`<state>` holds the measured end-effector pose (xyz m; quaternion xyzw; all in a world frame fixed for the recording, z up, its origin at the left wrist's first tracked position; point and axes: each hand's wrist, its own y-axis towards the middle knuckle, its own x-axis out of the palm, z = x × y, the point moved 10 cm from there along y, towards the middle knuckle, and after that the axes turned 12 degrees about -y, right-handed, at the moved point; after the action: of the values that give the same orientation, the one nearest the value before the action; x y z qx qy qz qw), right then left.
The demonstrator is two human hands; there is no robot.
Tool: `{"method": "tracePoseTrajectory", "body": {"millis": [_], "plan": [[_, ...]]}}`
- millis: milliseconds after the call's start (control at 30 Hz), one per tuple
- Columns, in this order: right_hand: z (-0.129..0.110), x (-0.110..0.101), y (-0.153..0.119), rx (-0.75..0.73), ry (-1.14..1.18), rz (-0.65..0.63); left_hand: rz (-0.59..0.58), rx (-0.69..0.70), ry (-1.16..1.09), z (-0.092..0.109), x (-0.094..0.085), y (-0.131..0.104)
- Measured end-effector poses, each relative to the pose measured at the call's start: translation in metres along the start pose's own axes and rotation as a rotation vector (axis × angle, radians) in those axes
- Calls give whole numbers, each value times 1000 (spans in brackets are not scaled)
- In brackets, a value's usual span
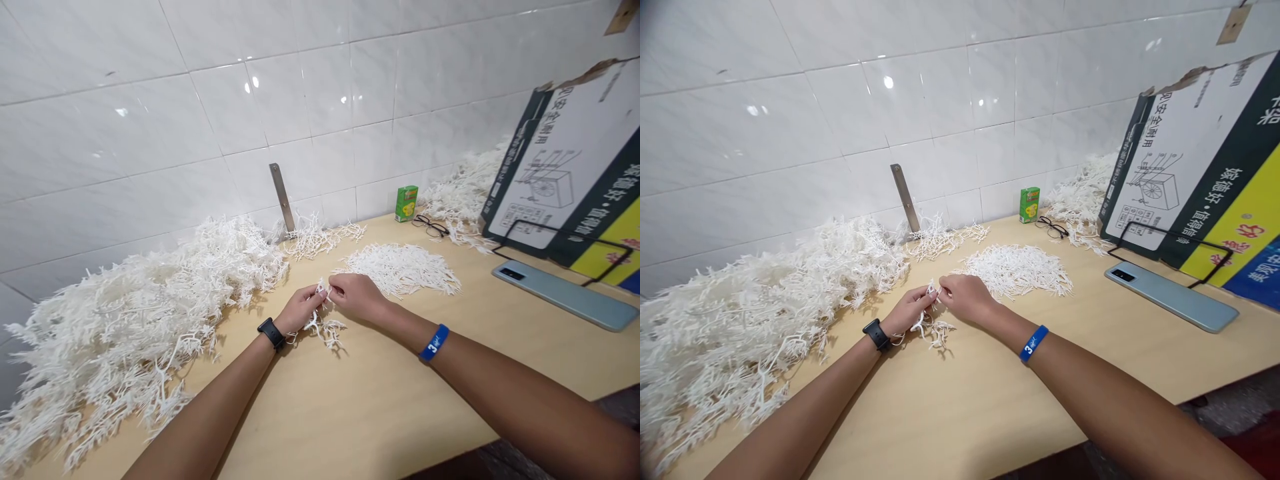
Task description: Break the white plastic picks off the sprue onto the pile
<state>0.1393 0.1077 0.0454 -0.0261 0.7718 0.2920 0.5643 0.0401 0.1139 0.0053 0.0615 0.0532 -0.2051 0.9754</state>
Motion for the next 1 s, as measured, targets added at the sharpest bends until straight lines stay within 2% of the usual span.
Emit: {"method": "tracePoseTrajectory", "body": {"millis": [233, 600, 667, 733, 800, 867, 1000], "plan": [[2, -3, 1, 47, -70, 16, 8, -2, -33, 0, 1, 2], [2, 0, 1, 30, -153, 40, 5, -39, -115, -1, 3, 2], [18, -6, 4, 83, -177, 44, -40, -71, -117, -2, 10, -3], [50, -16, 5, 248, -199, 56, -122, -103, -97, -4, 21, -9], [74, -27, 6, 362, -230, 91, -150, -105, -89, -4, 26, -13], [81, -31, 8, 358, -238, 109, -83, -87, -136, -5, 21, -12], [73, -16, 9, 322, -219, 24, 78, -77, -267, -8, 5, -7]]}}
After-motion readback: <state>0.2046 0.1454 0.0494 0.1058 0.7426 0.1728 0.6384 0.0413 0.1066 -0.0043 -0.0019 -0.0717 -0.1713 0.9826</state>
